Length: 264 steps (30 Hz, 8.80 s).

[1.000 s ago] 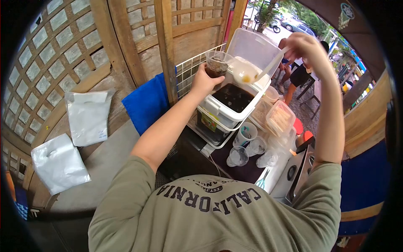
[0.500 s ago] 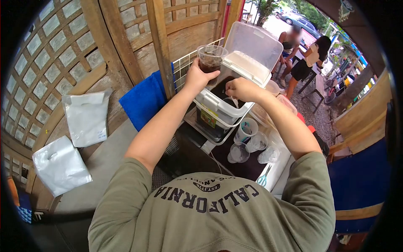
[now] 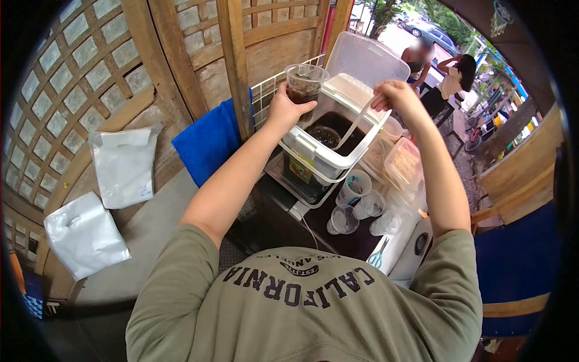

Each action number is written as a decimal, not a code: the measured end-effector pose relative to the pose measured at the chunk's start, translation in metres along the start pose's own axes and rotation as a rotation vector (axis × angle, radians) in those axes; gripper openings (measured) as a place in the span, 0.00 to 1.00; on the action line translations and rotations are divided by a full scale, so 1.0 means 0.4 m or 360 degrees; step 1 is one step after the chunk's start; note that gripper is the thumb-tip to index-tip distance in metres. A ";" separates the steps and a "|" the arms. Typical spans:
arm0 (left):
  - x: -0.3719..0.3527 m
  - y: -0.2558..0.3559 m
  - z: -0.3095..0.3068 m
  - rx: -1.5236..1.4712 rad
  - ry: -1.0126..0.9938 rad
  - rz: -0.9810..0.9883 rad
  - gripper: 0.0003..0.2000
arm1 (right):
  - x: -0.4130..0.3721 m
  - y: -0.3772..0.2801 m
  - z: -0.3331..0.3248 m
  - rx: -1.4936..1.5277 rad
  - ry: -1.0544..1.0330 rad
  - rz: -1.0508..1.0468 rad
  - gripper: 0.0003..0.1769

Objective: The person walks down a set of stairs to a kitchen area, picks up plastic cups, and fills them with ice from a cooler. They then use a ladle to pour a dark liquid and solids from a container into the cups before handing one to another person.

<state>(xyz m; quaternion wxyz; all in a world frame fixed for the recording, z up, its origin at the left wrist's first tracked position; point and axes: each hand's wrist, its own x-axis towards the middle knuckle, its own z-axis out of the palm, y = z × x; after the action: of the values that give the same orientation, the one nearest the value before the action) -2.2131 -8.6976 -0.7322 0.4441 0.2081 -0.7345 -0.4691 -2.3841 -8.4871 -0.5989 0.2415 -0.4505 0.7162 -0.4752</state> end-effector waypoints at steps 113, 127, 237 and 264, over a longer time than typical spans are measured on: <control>-0.051 0.081 0.023 -0.0243 -0.0089 0.0060 0.37 | -0.038 -0.366 -0.234 0.0010 0.0444 -0.0433 0.12; -0.081 0.276 -0.039 -0.0481 -0.0226 -0.0070 0.28 | 0.024 0.084 0.048 -0.0494 0.0043 -0.0258 0.14; -0.230 0.451 0.148 -0.1061 -0.1248 -0.0231 0.07 | 0.125 0.211 0.173 -0.1264 -0.0782 -0.0269 0.16; -0.676 -0.236 0.219 -0.0170 -0.1290 -0.0268 0.35 | 0.200 0.268 0.250 -0.0460 -0.0968 -0.0061 0.09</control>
<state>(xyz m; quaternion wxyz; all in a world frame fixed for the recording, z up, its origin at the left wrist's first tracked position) -2.1576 -8.5027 -0.9528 0.0895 0.0426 -0.8049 -0.5851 -2.3894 -8.5883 -0.7318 0.3689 -0.6146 0.6626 -0.2171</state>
